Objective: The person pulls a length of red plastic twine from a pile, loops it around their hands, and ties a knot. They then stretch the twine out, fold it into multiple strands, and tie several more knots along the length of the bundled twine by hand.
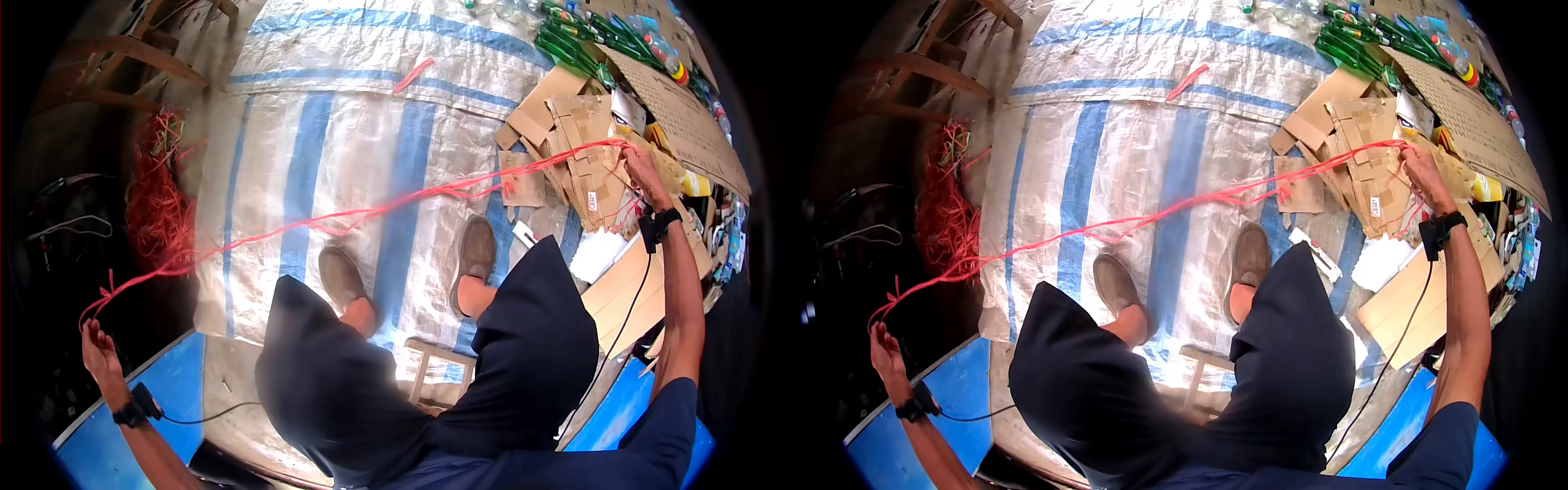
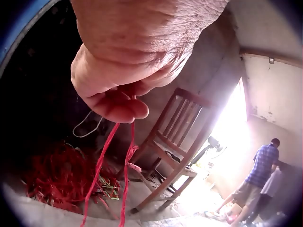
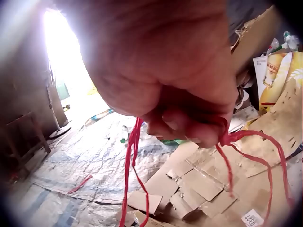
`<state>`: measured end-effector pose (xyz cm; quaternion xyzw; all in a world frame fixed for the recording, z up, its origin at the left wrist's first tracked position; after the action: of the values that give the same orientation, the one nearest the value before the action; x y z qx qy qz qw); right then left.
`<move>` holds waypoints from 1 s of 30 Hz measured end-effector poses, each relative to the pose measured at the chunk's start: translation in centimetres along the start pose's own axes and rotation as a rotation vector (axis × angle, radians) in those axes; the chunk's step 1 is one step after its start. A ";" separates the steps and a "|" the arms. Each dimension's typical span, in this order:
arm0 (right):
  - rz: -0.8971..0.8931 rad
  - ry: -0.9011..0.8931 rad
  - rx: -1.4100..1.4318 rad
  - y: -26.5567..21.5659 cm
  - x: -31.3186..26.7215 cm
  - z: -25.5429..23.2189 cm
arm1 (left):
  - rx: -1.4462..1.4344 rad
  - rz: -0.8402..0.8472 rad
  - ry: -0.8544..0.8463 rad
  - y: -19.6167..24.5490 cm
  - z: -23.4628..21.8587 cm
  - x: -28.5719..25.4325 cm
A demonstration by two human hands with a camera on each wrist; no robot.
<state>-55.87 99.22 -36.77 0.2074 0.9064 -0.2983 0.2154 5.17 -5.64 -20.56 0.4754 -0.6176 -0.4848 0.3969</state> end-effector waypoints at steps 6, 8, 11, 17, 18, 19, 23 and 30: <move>-0.178 0.039 0.030 -7.7 2.8 -2.6 | -0.077 0.076 0.003 3.5 -6.6 -3.7; -0.261 0.035 0.056 -11.1 3.8 -3.6 | -0.055 0.079 0.043 4.4 -8.0 -5.6; -0.314 0.069 0.040 -15.1 6.8 -4.8 | -0.005 0.084 0.119 4.8 -10.1 -7.7; -0.545 0.046 -0.022 -28.8 3.4 -2.7 | 0.063 0.041 0.137 2.6 -17.8 -9.8; -0.546 0.066 0.214 -31.4 0.5 -0.4 | 0.075 0.015 0.127 1.6 -18.6 -10.4; -0.542 0.083 0.450 -32.7 -1.0 0.6 | 0.080 0.012 0.134 0.9 -19.1 -11.4; -0.756 -0.118 0.186 -37.5 -1.4 -0.1 | 0.039 -0.145 0.137 -3.6 -20.2 -16.1; -0.864 -0.066 0.025 -44.3 -3.0 4.0 | 0.013 -0.218 0.286 -7.5 -24.8 -22.0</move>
<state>-74.68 63.32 -18.18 -0.1982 0.8989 -0.3784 0.0971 35.43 9.67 -23.20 0.6061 -0.5028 -0.4483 0.4229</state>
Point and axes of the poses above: each hand's wrist, its own x-axis towards the middle knuckle, its own z-axis out of the palm, y = z × x, the point moved 7 cm from there along x, towards the middle knuckle, and after that the axes turned 13 degrees about z, right-handed, at the moved point
